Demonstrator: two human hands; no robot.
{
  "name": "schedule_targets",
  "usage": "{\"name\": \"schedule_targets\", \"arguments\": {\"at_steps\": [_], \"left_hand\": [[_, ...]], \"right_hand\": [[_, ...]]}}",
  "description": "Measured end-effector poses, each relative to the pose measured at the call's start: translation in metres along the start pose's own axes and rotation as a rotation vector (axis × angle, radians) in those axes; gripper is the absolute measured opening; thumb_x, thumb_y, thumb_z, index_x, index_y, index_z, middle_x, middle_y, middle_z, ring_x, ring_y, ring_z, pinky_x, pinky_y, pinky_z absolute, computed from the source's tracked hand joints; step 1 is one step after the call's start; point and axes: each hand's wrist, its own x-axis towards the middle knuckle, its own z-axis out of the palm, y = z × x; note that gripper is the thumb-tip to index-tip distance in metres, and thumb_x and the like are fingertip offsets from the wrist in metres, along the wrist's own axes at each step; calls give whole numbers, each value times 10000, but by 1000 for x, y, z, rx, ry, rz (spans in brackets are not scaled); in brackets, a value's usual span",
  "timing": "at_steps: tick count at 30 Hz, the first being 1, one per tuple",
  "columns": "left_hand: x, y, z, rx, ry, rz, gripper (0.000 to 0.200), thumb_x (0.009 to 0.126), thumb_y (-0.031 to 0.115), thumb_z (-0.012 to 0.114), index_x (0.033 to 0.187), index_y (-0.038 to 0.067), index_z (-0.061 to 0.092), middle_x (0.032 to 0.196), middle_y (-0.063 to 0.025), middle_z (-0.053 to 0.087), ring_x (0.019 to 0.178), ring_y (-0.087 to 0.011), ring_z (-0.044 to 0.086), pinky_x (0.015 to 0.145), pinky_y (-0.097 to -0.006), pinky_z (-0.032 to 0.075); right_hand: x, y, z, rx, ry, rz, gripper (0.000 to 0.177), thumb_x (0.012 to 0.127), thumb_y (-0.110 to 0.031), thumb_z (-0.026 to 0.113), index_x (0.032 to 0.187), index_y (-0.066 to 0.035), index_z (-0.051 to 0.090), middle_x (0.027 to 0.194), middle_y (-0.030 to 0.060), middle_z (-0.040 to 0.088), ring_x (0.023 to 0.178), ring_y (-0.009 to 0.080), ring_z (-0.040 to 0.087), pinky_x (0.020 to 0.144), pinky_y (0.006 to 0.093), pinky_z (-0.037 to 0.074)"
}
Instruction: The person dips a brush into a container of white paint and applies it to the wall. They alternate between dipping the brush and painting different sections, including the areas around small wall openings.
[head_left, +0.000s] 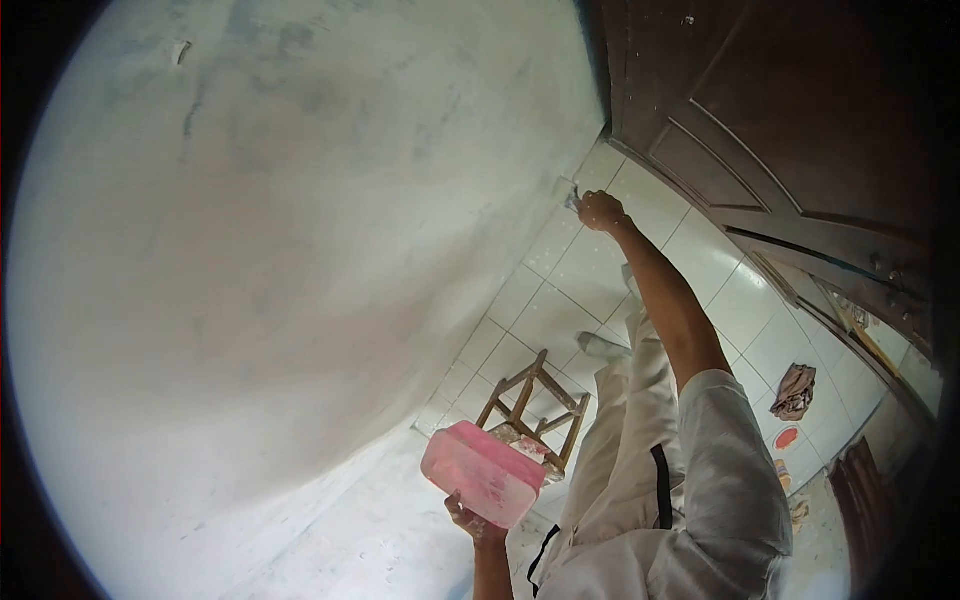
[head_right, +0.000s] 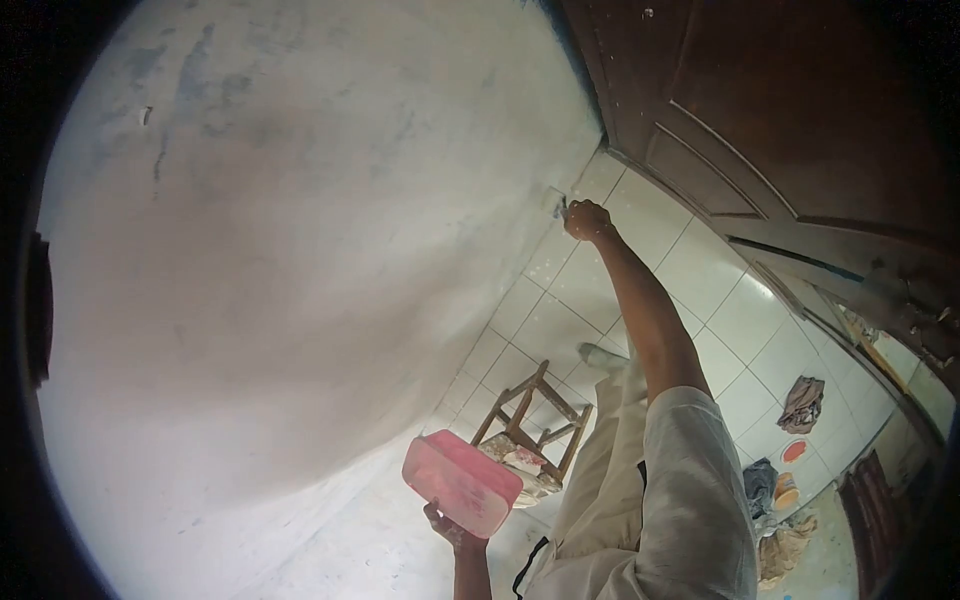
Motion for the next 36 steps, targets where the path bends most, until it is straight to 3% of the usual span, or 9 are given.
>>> {"name": "schedule_targets", "arguments": {"at_steps": [4,6,13,16,19,22,24,32,36], "left_hand": [[6,-10,-37,175,44,162,716,777,439,580,1370,84,394,1279,-109,505,1167,-304,493,981,-456,429],[2,-1,-15,-14,-8,-21,707,787,441,573,1369,82,393,1275,-111,510,1167,-301,497,986,-456,428],[-3,-9,-6,-4,-57,4,693,803,445,556,1367,75,395,1292,-120,505,1179,-296,496,998,-457,419],[-4,-7,-5,171,-197,248,678,813,422,561,1367,69,391,1291,-127,503,1177,-291,497,990,-453,437],[0,2,-11,-94,-54,18,655,817,369,571,1363,56,388,1288,-135,502,1171,-282,506,971,-442,469],[5,-4,-32,-594,-310,-197,657,805,342,573,1364,52,385,1280,-132,507,1155,-282,518,956,-437,484],[4,-17,-31,240,-28,247,674,792,356,564,1366,49,387,1275,-127,511,1135,-289,528,957,-447,474],[5,-15,-15,47,-30,23,676,793,384,565,1360,58,393,1273,-117,509,1150,-295,510,973,-446,448],[6,-11,-17,70,5,20,659,804,393,551,1352,58,401,1262,-127,511,1147,-294,510,966,-435,446]], "right_hand": [[-31,-62,-45,161,181,-262,482,986,-376,424,840,35,629,822,266,633,815,417,617,763,500,490],[-80,-102,-101,206,183,-320,377,961,-276,501,755,20,609,708,259,605,726,426,602,711,509,474],[-72,-107,-79,192,306,-558,211,865,-199,602,973,-29,665,655,213,607,615,384,594,647,453,491],[-24,-63,-42,158,463,-416,178,866,-201,618,922,-42,675,640,182,624,609,363,619,567,452,501],[-13,-38,-27,137,241,-210,372,948,-349,493,907,-24,669,760,219,657,770,378,647,735,473,517],[-11,-14,-11,73,215,-101,464,973,-395,433,899,2,660,767,234,654,796,395,645,759,481,514],[-3,-11,-11,16,237,-40,498,981,-407,411,888,18,654,768,242,651,802,405,641,768,485,513],[-95,-90,-140,194,131,-444,262,899,-229,537,856,7,639,698,226,629,714,392,628,724,477,508],[-54,-65,-76,204,325,-535,300,944,-276,515,876,-15,646,635,244,583,636,435,586,648,504,468]]}}
